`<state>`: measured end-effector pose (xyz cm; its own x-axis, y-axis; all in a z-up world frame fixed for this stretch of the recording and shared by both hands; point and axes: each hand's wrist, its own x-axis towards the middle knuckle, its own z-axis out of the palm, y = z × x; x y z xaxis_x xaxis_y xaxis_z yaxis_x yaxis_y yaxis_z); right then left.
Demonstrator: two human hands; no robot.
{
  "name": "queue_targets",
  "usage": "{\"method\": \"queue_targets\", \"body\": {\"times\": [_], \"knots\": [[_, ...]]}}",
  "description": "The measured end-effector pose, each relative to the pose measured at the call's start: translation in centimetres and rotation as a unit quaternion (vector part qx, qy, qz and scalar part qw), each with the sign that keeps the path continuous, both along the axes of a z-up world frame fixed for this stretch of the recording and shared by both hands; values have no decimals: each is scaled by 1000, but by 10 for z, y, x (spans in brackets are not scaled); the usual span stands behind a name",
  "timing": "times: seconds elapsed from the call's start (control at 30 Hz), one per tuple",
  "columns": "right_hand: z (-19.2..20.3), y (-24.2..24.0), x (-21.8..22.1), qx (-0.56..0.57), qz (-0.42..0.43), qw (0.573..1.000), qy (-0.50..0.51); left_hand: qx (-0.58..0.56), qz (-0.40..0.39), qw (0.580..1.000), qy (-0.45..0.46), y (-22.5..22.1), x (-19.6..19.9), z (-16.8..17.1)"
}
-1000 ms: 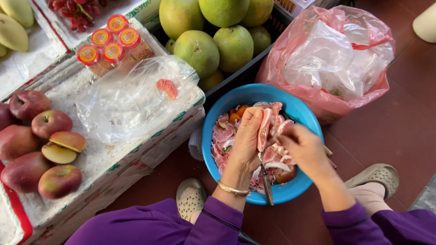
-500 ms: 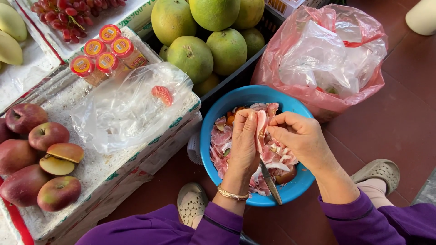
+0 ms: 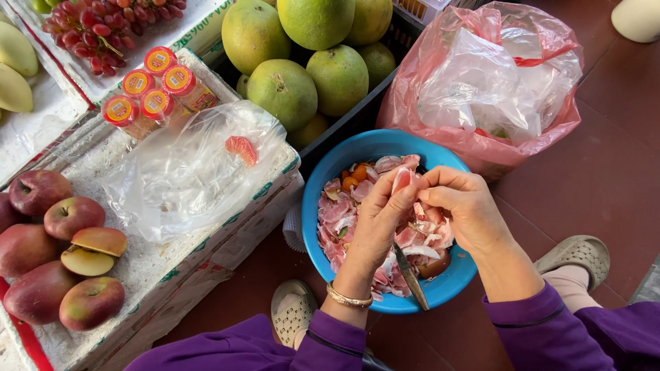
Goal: A person sits on the ground at a fruit stall, using a knife to peel and trim food items into a blue bowl.
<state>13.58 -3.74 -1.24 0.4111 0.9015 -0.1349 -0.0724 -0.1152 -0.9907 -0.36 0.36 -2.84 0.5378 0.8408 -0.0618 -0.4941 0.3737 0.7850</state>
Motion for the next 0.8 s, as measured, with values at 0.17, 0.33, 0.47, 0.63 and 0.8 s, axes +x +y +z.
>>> {"method": "queue_targets", "body": {"times": [0.17, 0.33, 0.47, 0.63, 0.8], "knots": [[3, 1, -2, 1, -6, 1000, -18, 215, 16, 966, 142, 6, -5, 6], [-1, 4, 1, 3, -11, 999, -41, 176, 10, 978, 114, 2, 1, -10], [-20, 6, -1, -3, -62, 998, 4, -2, 54, 999, -6, -3, 5, 0], [-46, -18, -23, -79, -113, 990, 8, 0, 128, 990, -64, 20, 2, -5], [-57, -35, -25, -143, -17, 990, 5, -65, 174, 983, -11, 20, 2, -4]]}}
